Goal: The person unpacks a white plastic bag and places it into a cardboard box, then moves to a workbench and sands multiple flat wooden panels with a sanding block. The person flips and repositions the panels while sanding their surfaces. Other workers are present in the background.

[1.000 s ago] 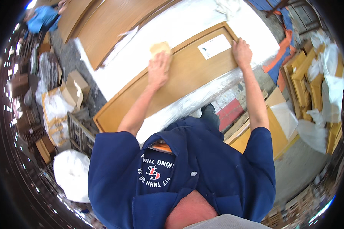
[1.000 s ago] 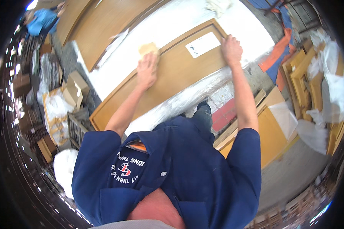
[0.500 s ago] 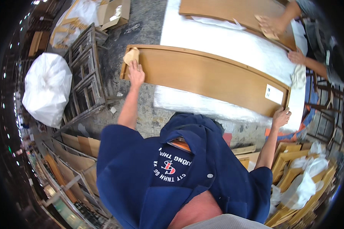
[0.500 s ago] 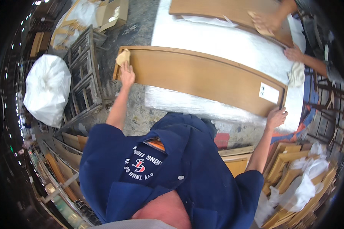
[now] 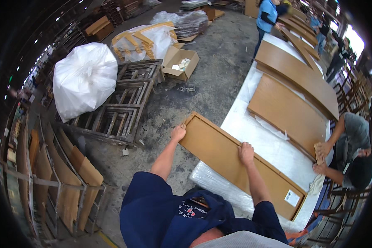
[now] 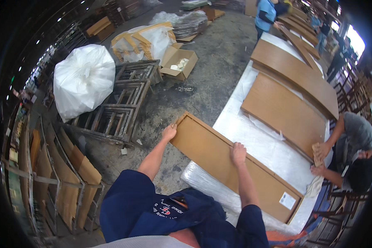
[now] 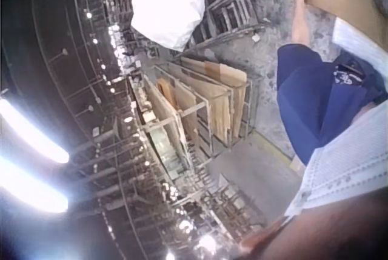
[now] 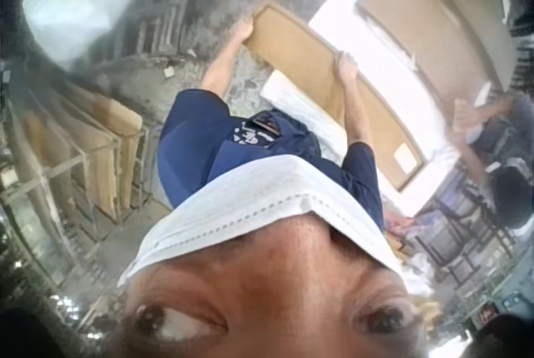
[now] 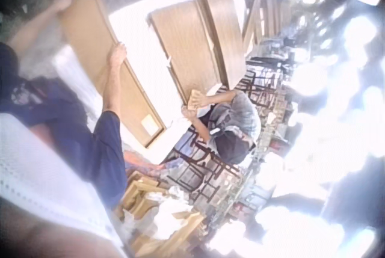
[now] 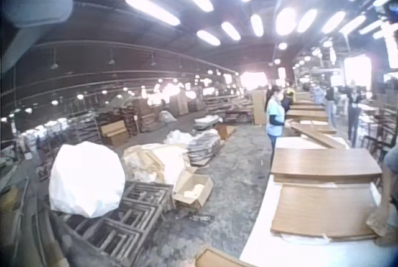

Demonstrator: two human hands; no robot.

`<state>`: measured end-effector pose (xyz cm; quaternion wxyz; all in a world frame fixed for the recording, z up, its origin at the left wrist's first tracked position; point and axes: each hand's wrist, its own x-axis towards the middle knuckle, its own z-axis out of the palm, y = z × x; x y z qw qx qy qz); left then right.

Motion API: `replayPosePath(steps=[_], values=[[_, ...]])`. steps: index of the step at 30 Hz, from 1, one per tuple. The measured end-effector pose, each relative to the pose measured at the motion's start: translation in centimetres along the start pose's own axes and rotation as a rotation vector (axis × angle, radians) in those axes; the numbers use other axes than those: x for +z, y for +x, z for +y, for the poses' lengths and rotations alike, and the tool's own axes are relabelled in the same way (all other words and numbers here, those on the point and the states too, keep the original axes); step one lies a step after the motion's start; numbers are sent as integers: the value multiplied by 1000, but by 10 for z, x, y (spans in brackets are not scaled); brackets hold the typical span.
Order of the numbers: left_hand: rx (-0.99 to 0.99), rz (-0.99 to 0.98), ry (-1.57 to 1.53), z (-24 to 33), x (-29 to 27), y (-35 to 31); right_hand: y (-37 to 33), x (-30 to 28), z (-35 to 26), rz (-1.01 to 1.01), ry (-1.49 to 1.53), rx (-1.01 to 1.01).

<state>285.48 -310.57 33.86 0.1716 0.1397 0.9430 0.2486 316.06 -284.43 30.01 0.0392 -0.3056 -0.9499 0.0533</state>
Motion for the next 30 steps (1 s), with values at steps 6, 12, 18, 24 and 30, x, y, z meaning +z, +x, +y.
replayPosePath(steps=[6, 12, 18, 24, 30], values=[[12, -56, -78, 14, 10, -60, 28, 0, -58, 49, 127, -128], [344, 234, 211, 35, 89, -125, 15, -12, -33, 59, 101, -155], [498, 218, 157, 85, 140, -137, -34, -28, 39, 69, 130, -60], [367, 29, 48, 161, 207, -155, -123, -39, 135, 338, 129, 118], [589, -702, -299, 261, 290, -303, -172, -43, 179, 414, 470, 443]])
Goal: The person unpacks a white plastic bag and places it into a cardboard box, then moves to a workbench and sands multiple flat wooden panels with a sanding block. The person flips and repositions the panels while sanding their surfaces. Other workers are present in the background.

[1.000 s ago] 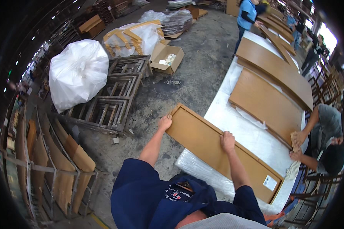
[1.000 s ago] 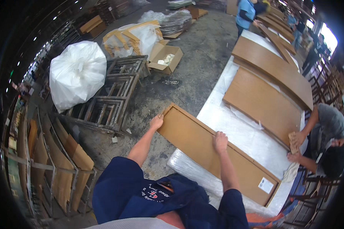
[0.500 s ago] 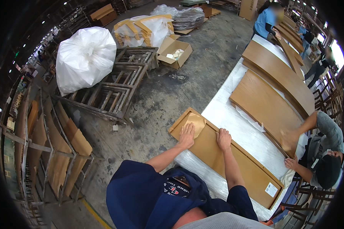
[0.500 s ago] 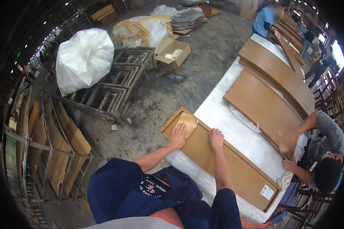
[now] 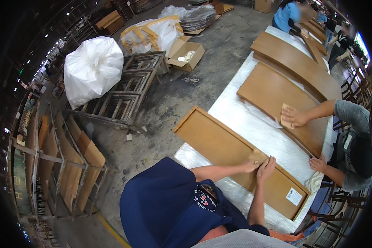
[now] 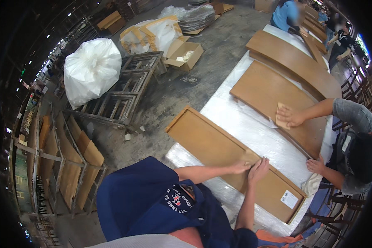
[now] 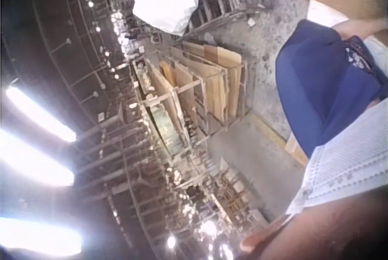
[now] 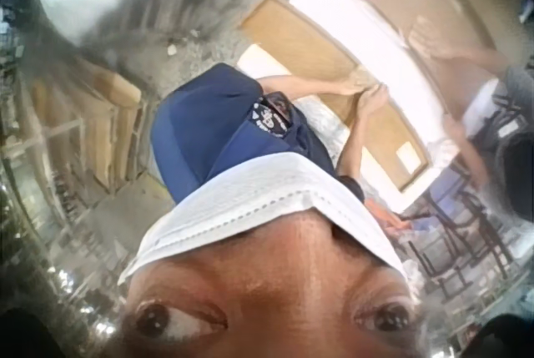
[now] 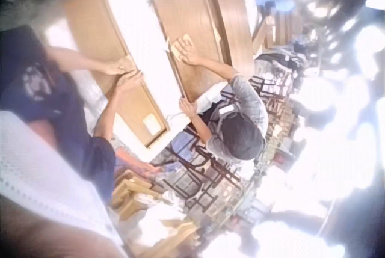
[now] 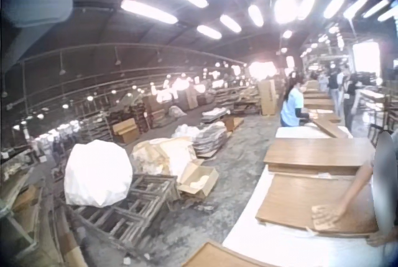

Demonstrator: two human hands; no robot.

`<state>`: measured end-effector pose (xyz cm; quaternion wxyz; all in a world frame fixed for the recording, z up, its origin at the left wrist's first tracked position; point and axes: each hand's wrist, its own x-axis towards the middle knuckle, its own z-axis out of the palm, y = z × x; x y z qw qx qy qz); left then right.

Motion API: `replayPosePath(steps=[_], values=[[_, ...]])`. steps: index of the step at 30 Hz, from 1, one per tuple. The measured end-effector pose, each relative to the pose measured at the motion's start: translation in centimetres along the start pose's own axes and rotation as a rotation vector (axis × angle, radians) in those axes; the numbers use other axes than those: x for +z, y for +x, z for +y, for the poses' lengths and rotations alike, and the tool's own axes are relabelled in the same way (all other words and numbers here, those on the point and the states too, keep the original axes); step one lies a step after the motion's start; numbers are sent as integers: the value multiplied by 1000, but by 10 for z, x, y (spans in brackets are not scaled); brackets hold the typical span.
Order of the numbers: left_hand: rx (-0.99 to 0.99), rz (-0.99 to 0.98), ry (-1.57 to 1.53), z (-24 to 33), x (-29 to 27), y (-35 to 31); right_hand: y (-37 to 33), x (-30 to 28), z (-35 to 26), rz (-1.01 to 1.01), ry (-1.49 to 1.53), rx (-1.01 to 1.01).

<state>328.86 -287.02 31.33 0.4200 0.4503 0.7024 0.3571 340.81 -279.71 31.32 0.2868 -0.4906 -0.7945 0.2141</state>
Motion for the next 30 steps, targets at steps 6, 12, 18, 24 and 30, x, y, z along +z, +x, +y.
replayPosePath(steps=[6, 12, 18, 24, 30], values=[[0, -282, -773, 41, -35, -11, -31, -59, -2, 8, 1112, 463], [-27, -191, -269, 3, -106, -38, -11, -63, -30, -826, 825, 173], [255, 149, -51, -20, -173, -55, 33, -21, -121, -622, 22, -243], [632, 486, 543, -48, -227, -43, 55, 2, -163, -408, -129, -805], [506, 252, 814, -93, -217, -41, 42, 55, -148, -630, -297, -643]])
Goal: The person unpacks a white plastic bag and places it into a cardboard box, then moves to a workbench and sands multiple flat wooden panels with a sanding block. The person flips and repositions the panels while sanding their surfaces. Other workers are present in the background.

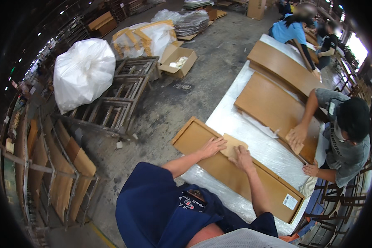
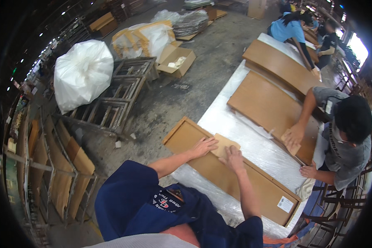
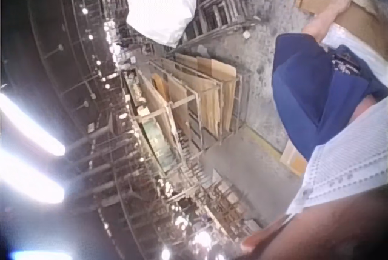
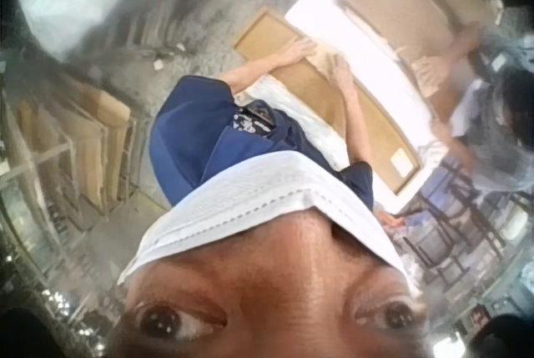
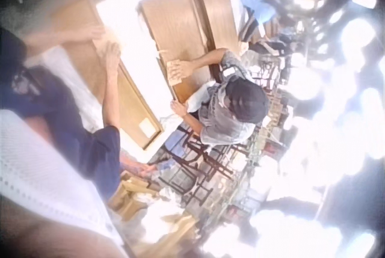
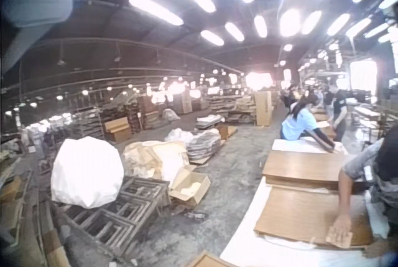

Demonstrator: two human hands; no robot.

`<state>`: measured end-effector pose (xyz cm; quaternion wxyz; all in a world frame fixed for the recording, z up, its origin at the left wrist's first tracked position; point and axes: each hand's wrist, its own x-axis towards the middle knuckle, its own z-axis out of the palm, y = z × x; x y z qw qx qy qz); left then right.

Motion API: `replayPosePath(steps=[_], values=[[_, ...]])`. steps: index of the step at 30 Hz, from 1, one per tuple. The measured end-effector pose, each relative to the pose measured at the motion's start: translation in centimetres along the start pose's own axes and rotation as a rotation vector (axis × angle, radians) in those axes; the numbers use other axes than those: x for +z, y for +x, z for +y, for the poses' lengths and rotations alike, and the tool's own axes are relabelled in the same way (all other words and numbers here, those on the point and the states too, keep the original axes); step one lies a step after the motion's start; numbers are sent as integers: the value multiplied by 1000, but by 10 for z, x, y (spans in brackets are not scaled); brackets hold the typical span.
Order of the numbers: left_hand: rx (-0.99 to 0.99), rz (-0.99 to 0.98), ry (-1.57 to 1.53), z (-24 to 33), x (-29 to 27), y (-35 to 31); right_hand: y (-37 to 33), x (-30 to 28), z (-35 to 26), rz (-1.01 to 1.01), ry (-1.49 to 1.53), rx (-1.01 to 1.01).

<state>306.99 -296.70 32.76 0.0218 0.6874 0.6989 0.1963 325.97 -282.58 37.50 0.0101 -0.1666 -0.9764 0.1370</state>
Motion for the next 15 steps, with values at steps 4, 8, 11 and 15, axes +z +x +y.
replayPosePath(steps=[4, 8, 11, 15], values=[[35, -49, 29, -5, 15, -3, 21, 24, 4, 136, -7, -6], [63, -128, -20, -14, 12, 2, 28, 38, 2, 201, -1, -22], [113, -129, 46, -17, 6, 1, 20, 44, 8, 221, 27, -12], [74, -141, 51, -13, 3, -2, -10, 34, 35, 104, -10, 285]])
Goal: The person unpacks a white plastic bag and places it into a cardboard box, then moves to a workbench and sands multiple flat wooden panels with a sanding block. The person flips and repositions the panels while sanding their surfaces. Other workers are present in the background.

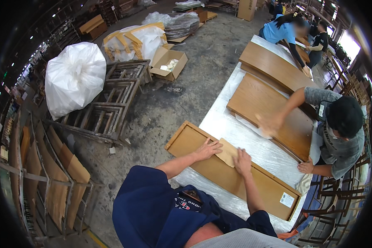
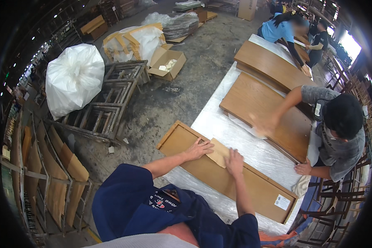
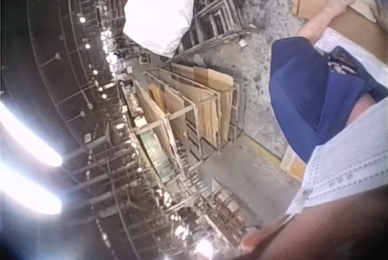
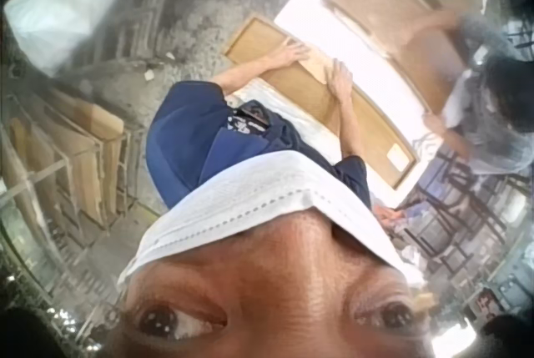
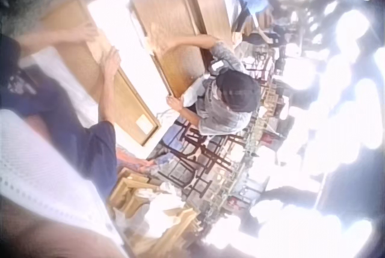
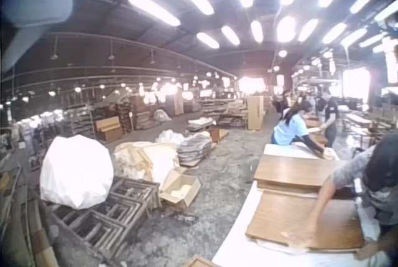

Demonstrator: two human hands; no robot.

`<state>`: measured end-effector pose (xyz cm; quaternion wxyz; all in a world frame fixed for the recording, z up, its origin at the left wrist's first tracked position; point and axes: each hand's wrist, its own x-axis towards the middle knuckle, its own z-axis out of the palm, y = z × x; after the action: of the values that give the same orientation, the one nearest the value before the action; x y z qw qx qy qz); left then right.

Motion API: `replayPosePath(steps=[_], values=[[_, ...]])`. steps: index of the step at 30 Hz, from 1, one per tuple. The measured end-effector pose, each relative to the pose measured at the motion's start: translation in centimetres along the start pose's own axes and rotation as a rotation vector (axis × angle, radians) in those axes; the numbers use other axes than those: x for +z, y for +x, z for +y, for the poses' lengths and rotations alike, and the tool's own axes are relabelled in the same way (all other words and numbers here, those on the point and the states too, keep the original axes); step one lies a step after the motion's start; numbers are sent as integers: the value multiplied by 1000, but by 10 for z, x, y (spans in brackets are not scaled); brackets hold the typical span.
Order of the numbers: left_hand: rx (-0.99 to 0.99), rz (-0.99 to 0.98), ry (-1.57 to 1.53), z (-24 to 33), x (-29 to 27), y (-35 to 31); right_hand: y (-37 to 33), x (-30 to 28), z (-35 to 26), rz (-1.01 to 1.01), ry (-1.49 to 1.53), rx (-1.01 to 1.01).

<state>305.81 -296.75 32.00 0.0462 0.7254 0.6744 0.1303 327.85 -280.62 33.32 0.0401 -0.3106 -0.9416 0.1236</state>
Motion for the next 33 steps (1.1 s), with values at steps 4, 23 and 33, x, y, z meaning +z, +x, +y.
replayPosePath(steps=[4, 23, 33], values=[[5, -14, 13, 5, 3, 5, -18, -18, 21, 67, -91, -42], [-976, 142, -482, -125, -51, -68, 74, 54, -61, 47, -17, -334], [-969, 280, -526, -134, -29, -68, 180, 101, -219, -29, 17, -250]])
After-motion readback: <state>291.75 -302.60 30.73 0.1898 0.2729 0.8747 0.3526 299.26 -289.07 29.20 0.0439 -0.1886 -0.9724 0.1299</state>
